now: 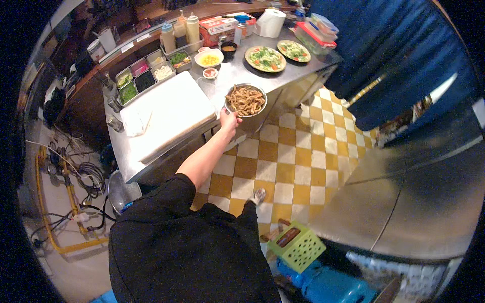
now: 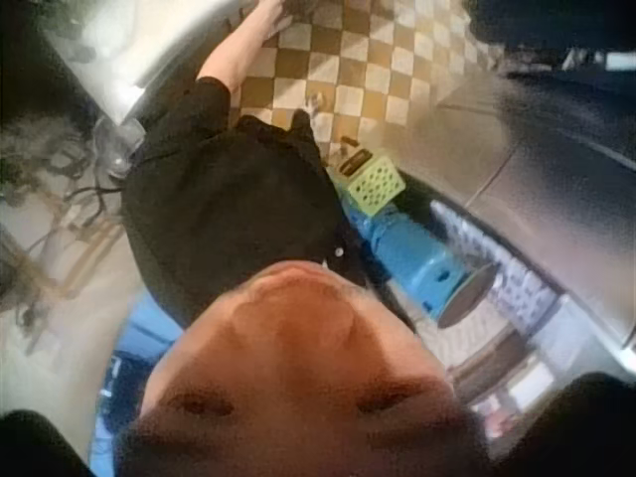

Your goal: The person assembles two salads by adding chopped cucumber and tomato to plates of shredded lettuce, then retrieves fried meat from a deep fryer and places it on the salads. They drizzle dressing over both plates and serve them to customers.

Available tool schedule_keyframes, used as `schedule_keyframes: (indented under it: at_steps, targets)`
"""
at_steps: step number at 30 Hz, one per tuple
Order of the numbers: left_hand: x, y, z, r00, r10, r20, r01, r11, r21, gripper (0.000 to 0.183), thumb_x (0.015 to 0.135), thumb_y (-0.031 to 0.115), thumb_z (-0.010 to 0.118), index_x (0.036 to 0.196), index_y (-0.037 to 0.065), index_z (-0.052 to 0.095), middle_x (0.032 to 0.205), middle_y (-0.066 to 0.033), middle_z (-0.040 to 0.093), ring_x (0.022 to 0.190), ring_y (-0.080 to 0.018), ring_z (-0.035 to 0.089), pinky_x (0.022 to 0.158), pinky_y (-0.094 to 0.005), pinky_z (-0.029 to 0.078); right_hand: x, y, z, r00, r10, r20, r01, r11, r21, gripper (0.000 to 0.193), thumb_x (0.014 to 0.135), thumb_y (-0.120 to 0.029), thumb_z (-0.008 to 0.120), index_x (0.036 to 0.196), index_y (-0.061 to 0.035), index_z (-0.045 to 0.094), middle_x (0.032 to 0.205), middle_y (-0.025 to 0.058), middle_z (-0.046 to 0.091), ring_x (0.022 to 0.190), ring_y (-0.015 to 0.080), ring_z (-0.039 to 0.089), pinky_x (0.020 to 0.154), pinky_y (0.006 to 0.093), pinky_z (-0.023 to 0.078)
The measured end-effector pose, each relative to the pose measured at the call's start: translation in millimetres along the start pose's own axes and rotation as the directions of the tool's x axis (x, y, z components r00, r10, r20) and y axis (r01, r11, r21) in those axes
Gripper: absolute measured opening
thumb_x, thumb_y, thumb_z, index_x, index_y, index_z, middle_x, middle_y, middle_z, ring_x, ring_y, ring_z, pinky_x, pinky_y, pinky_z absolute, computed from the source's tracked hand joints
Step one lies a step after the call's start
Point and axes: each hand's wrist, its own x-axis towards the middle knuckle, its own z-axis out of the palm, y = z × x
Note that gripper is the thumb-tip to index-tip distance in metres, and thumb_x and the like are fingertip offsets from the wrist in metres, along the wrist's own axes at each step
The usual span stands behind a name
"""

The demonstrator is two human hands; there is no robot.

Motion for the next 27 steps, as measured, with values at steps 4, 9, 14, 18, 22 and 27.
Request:
schedule_keyframes:
  at_steps: [4,9,14,18,22,27]
  targets:
    - [76.3,1.8,28.7,0.986,0.041,-0.159,-0.040,0.999,0.010,0.060,0.084,-0.002,0.056,0.137,0.006,0.028,0.093,-0.0144,0.064,0.047,-0.0154,0.058,0.035,-0.0276,0.038,99.5,-112.8,-48.8,0.989,-0.105,0.102,0.120,0.980,-0.160,0.013,0.090,-0.017,0.054,0.089,-0.0073,0.063,0.071,0.0043,0.059,0.053,0.0185,0.056,0.046,0.0317,0.045]
    - [98.5,39.5,29.2,0.986,-0.168,-0.019,0.161,0.966,-0.203,0.070,0.094,0.023,0.056,0.147,0.011,0.012,0.119,-0.0268,0.056,0.068,-0.0296,0.070,0.041,-0.0290,0.047,195.8,-261.1,-119.7,0.940,-0.204,0.273,0.318,0.815,-0.485,0.012,0.090,-0.015,0.055,0.088,-0.0066,0.063,0.070,0.0046,0.059,0.054,0.0184,0.056,0.047,0.0310,0.045]
    - [31.8,86.6,-17.9,0.996,0.070,0.051,-0.083,0.948,0.308,0.057,0.085,0.026,0.067,0.135,0.008,0.047,0.111,-0.0201,0.064,0.074,-0.0213,0.068,0.059,-0.0319,0.053,326.2,-348.1,-193.5,0.929,-0.181,0.322,0.299,0.879,-0.370,0.016,0.091,-0.016,0.053,0.085,-0.0047,0.063,0.067,0.0043,0.057,0.051,0.0177,0.052,0.046,0.0306,0.042]
    - [37.9,134.5,-185.2,0.586,0.715,-0.380,0.071,0.422,0.904,0.053,0.080,0.034,0.069,0.123,0.005,0.058,0.125,-0.0203,0.058,0.118,-0.0336,0.054,0.102,-0.0429,0.041,385.0,-423.4,-167.8,0.951,-0.147,0.273,0.235,0.917,-0.324,0.022,0.093,-0.020,0.055,0.074,-0.0100,0.054,0.069,0.0043,0.057,0.057,0.0107,0.054,0.052,0.0267,0.044]
    - [11.8,166.2,-279.3,0.436,0.827,-0.355,0.641,-0.009,0.767,0.055,0.080,0.037,0.067,0.128,0.011,0.056,0.124,-0.0235,0.055,0.116,-0.0371,0.052,0.092,-0.0492,0.045,344.3,-475.0,-68.7,0.934,-0.071,0.351,0.276,0.766,-0.580,0.020,0.093,-0.015,0.051,0.088,-0.0002,0.064,0.070,0.0073,0.062,0.061,0.0175,0.061,0.054,0.0306,0.049]
    - [9.1,101.3,-217.2,0.655,0.726,-0.209,0.415,-0.115,0.903,0.023,0.087,0.020,0.053,0.098,0.004,0.066,0.087,-0.0173,0.061,0.083,-0.0332,0.060,0.069,-0.0448,0.051,452.5,-436.8,-56.9,0.595,-0.358,0.719,0.766,0.524,-0.373,0.017,0.093,-0.013,0.054,0.095,0.0007,0.065,0.079,0.0058,0.065,0.072,0.0146,0.062,0.066,0.0304,0.051]
